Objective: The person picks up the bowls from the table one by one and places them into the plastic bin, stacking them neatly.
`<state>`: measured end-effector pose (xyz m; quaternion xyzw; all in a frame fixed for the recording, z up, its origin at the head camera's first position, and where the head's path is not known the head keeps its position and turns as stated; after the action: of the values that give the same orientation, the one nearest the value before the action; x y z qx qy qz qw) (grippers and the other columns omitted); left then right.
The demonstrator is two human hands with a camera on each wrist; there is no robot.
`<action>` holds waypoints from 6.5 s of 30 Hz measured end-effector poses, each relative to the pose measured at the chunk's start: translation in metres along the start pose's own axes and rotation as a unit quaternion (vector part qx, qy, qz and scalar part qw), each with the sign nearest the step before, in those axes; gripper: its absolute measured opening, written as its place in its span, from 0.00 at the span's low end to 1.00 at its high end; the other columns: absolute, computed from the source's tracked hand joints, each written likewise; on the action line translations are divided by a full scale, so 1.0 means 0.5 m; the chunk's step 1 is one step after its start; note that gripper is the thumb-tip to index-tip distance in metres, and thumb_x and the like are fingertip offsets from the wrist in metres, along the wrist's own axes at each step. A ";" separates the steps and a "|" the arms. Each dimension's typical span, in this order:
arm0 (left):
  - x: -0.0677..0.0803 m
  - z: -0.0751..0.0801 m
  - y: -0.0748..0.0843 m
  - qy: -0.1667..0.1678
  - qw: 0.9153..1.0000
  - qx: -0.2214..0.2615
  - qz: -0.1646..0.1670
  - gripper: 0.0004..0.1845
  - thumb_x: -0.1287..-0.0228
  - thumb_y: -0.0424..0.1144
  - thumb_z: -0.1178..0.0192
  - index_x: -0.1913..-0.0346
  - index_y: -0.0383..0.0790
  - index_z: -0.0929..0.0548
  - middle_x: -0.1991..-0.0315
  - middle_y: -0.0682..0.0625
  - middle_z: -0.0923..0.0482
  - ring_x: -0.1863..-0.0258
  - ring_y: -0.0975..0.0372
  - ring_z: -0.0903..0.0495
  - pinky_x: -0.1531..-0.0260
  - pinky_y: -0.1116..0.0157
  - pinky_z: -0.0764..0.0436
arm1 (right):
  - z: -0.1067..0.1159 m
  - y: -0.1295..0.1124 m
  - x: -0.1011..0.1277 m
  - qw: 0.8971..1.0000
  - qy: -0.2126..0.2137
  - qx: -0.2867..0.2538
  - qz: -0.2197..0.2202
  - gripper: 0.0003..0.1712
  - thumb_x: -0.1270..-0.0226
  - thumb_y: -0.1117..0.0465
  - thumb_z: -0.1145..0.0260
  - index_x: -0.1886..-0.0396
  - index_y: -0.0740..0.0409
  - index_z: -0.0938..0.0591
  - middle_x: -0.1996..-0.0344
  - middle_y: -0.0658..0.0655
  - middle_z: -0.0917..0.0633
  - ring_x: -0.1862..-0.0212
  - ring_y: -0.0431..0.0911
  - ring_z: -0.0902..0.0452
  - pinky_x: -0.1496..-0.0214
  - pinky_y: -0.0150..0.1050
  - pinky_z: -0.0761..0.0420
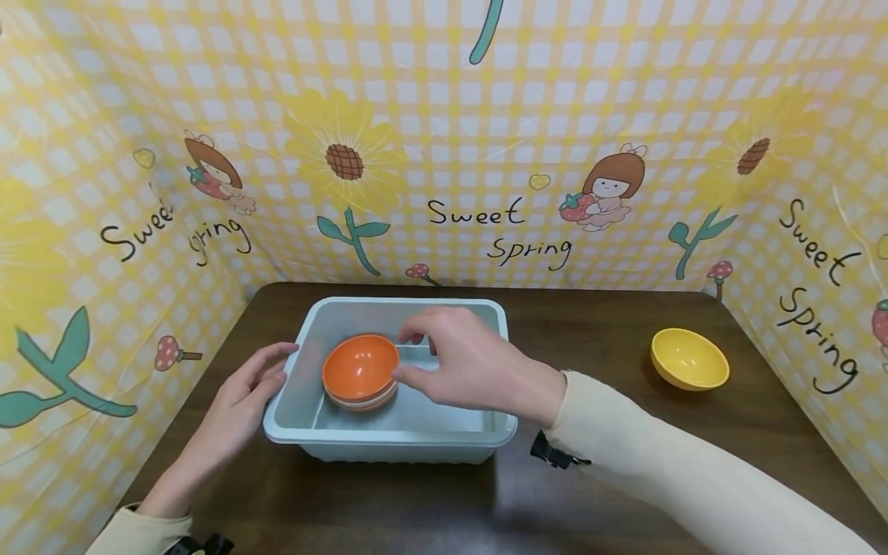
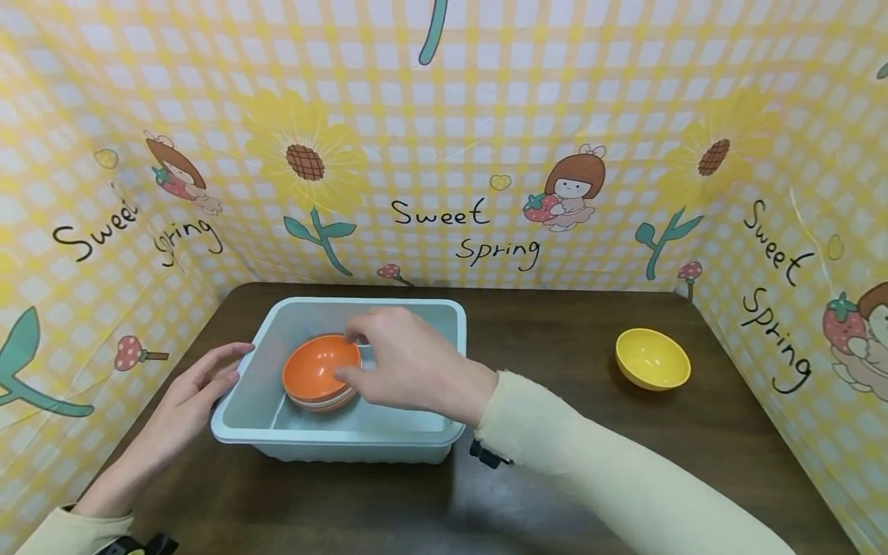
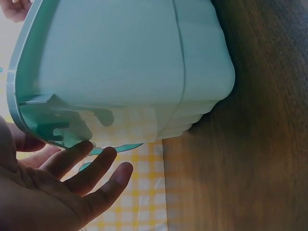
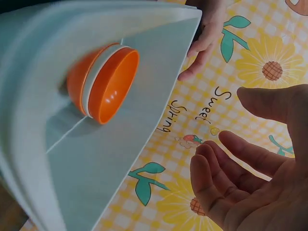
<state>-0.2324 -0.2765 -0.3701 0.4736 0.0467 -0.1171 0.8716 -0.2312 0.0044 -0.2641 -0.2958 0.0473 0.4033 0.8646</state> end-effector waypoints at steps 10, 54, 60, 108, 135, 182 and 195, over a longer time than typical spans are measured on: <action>0.003 0.000 0.000 0.009 1.000 0.008 -0.009 0.21 0.14 0.37 0.53 0.26 0.37 0.29 0.32 0.31 0.25 0.43 0.82 0.26 0.58 0.72 0.21 | 0.025 0.017 0.083 0.999 0.039 0.021 -0.017 0.15 0.34 0.55 0.22 0.52 0.54 0.13 0.58 0.46 0.15 0.59 0.40 0.23 0.57 0.36 0.20; 0.000 0.001 -0.007 0.006 1.000 0.011 0.006 0.22 0.14 0.39 0.51 0.25 0.39 0.29 0.29 0.32 0.27 0.42 0.82 0.27 0.58 0.72 0.20 | 0.101 0.190 0.355 0.966 0.208 0.111 -0.101 0.23 0.49 0.59 0.13 0.54 0.51 0.13 0.65 0.39 0.18 0.64 0.37 0.26 0.62 0.38 0.21; 0.001 0.000 -0.006 0.011 1.000 0.009 0.002 0.21 0.14 0.38 0.51 0.25 0.38 0.29 0.29 0.32 0.28 0.42 0.83 0.29 0.57 0.74 0.21 | 0.115 0.232 0.389 0.958 0.210 0.131 -0.143 0.22 0.49 0.58 0.13 0.55 0.52 0.12 0.63 0.42 0.17 0.64 0.39 0.25 0.61 0.36 0.23; 0.004 -0.002 -0.015 0.013 1.000 0.015 0.014 0.21 0.14 0.39 0.52 0.25 0.39 0.29 0.30 0.32 0.27 0.45 0.81 0.25 0.60 0.70 0.19 | 0.180 0.431 0.523 0.919 0.176 0.159 -0.315 0.42 0.41 0.43 0.18 0.39 0.70 0.21 0.48 0.74 0.17 0.52 0.65 0.21 0.55 0.61 0.25; 0.001 0.000 -0.009 0.018 1.000 0.016 0.010 0.21 0.14 0.38 0.51 0.26 0.40 0.28 0.30 0.32 0.26 0.44 0.80 0.24 0.60 0.70 0.19 | 0.209 0.569 0.579 0.897 0.155 0.170 -0.377 0.60 0.44 0.33 0.21 0.31 0.75 0.31 0.43 0.79 0.23 0.47 0.73 0.26 0.60 0.67 0.28; 0.000 -0.001 -0.008 0.021 1.000 0.019 0.002 0.21 0.14 0.38 0.51 0.26 0.39 0.28 0.30 0.33 0.27 0.42 0.82 0.27 0.58 0.72 0.20 | 0.184 0.628 0.597 0.880 0.108 0.087 -0.454 0.72 0.43 0.31 0.22 0.27 0.87 0.44 0.37 0.88 0.36 0.41 0.76 0.34 0.44 0.71 0.30; -0.001 -0.002 -0.012 0.019 1.000 0.022 0.003 0.21 0.14 0.38 0.51 0.26 0.39 0.28 0.30 0.33 0.27 0.42 0.81 0.26 0.57 0.73 0.20 | 0.186 0.622 0.599 0.878 0.152 0.072 -0.447 0.73 0.46 0.36 0.18 0.24 0.82 0.46 0.33 0.87 0.37 0.36 0.76 0.37 0.42 0.71 0.33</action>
<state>-0.2342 -0.2787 -0.3754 0.4947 0.0599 -0.1066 0.8604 -0.2708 0.4113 -0.4312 -0.2800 0.0695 -0.0810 0.9541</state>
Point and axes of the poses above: each hand's wrist, its own x-axis away from the middle knuckle, its own z-axis out of the back of the hand, y = z × x, the point moved 7 cm from there along -x, towards the middle knuckle
